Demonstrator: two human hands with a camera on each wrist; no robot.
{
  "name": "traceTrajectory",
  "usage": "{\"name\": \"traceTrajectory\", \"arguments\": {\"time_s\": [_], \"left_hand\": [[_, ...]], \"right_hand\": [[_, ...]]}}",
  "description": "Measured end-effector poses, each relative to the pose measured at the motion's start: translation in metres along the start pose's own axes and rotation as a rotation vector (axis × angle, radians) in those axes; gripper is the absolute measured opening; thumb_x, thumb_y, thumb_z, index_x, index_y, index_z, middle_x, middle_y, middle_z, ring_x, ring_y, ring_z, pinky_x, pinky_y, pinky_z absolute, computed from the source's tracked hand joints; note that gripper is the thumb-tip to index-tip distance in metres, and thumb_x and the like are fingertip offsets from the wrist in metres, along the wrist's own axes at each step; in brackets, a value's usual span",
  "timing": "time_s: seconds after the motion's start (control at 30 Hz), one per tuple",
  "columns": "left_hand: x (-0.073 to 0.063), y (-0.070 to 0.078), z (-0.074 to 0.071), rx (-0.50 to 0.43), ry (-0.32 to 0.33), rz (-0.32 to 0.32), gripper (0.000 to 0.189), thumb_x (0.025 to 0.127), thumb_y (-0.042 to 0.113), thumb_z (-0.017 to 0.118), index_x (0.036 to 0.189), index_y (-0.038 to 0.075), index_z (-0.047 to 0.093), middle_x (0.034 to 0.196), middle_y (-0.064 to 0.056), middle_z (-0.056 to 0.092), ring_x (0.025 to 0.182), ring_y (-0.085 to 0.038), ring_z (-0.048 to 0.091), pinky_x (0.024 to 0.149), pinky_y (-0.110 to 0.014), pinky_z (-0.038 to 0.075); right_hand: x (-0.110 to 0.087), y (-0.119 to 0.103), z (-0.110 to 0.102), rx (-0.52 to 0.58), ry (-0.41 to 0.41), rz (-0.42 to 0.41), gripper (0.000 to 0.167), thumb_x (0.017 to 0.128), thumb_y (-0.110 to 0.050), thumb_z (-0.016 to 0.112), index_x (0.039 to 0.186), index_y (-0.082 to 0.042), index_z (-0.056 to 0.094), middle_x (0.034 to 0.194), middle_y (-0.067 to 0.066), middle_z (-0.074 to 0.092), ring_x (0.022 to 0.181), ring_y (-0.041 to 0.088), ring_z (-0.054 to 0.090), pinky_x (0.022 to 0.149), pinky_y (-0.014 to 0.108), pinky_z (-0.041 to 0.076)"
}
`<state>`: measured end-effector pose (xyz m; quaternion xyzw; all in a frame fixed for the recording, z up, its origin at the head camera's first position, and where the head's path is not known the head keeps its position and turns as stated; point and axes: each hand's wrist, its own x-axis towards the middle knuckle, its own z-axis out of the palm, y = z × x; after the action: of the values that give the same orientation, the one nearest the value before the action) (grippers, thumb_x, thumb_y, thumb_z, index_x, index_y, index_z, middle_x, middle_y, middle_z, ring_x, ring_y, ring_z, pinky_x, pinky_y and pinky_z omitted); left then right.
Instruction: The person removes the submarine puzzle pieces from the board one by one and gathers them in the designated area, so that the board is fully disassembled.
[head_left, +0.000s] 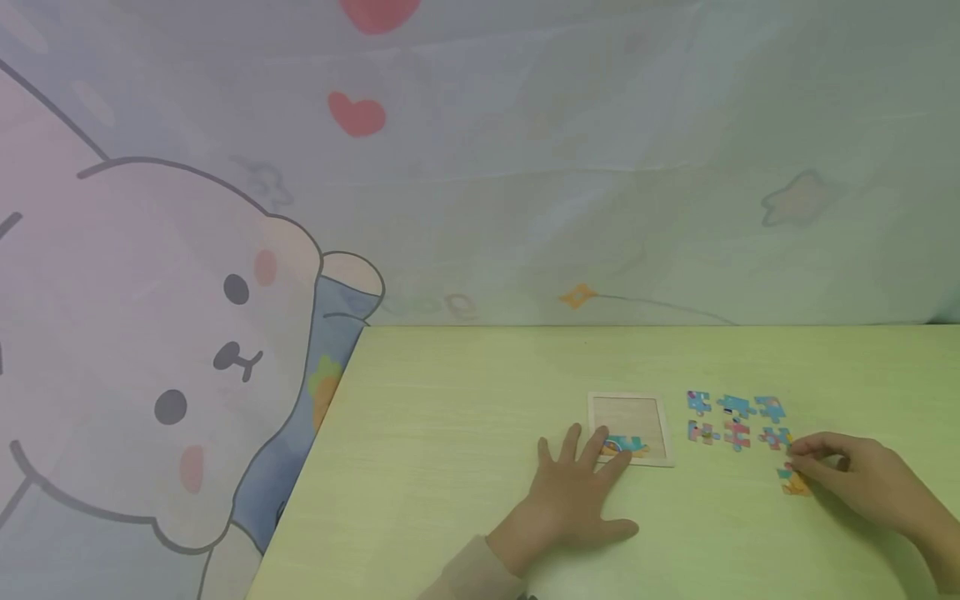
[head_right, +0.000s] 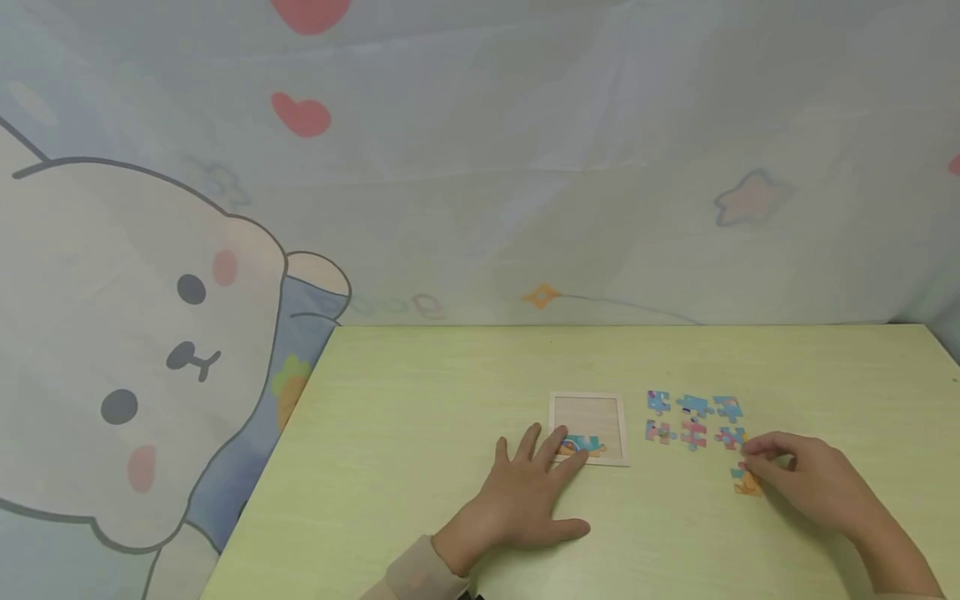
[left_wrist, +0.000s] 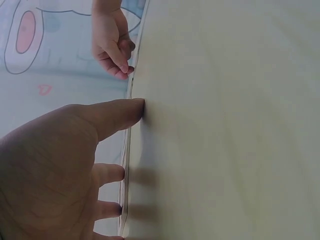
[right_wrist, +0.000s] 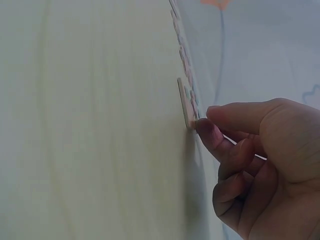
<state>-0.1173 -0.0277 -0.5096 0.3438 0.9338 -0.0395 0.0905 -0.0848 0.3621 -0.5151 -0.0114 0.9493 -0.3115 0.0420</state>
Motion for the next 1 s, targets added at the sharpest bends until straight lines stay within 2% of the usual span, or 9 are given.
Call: {"name": "traceTrajectory", "arguments": {"time_s": [0.23, 0.43, 0.6, 0.8, 1.0], "left_hand": [[-0.001, -0.001, 0.001, -0.001, 0.019, 0.003, 0.089, 0.092, 0.084, 0.04, 0.166, 0.041, 0.019, 0.174, -0.001, 0.012, 0.156, -0.038, 0.018, 0.108, -0.073, 0.032], [-0.005, -0.005, -0.001, -0.007, 0.029, -0.01, 0.09, 0.091, 0.084, 0.043, 0.166, 0.04, 0.02, 0.174, -0.002, 0.011, 0.156, -0.038, 0.019, 0.109, -0.072, 0.032], [-0.007, -0.01, -0.001, 0.001, 0.032, -0.03, 0.091, 0.091, 0.084, 0.044, 0.166, 0.041, 0.019, 0.174, -0.001, 0.011, 0.156, -0.037, 0.019, 0.109, -0.071, 0.032], [-0.01, -0.015, 0.001, -0.001, 0.037, -0.034, 0.091, 0.091, 0.084, 0.044, 0.166, 0.04, 0.019, 0.173, -0.001, 0.014, 0.155, -0.037, 0.02, 0.109, -0.071, 0.032], [-0.011, -0.017, 0.003, -0.025, 0.041, -0.033, 0.092, 0.09, 0.084, 0.044, 0.166, 0.039, 0.02, 0.173, 0.0, 0.015, 0.155, -0.037, 0.02, 0.109, -0.071, 0.032]], "right_hand": [[0.006, -0.016, 0.003, 0.037, -0.015, -0.013, 0.03, 0.103, -0.033, 0.068, 0.12, -0.009, 0.074, 0.092, -0.002, 0.071, 0.065, 0.01, 0.054, 0.056, 0.028, 0.042], [0.013, -0.034, 0.012, 0.107, -0.029, -0.077, 0.028, 0.104, -0.028, 0.067, 0.121, -0.007, 0.072, 0.1, 0.003, 0.068, 0.057, 0.012, 0.052, 0.053, 0.029, 0.044], [0.022, -0.051, 0.025, 0.107, -0.008, -0.124, 0.021, 0.102, -0.025, 0.069, 0.117, -0.011, 0.074, 0.1, 0.001, 0.071, 0.062, 0.009, 0.049, 0.055, 0.028, 0.043], [0.034, -0.073, 0.044, 0.111, -0.017, -0.177, 0.019, 0.1, -0.029, 0.072, 0.114, -0.018, 0.076, 0.107, -0.005, 0.074, 0.076, 0.007, 0.055, 0.065, 0.027, 0.047], [0.046, -0.093, 0.062, 0.12, -0.022, -0.191, 0.022, 0.096, -0.032, 0.076, 0.113, -0.019, 0.076, 0.107, -0.006, 0.071, 0.068, 0.008, 0.049, 0.063, 0.028, 0.044]]}}
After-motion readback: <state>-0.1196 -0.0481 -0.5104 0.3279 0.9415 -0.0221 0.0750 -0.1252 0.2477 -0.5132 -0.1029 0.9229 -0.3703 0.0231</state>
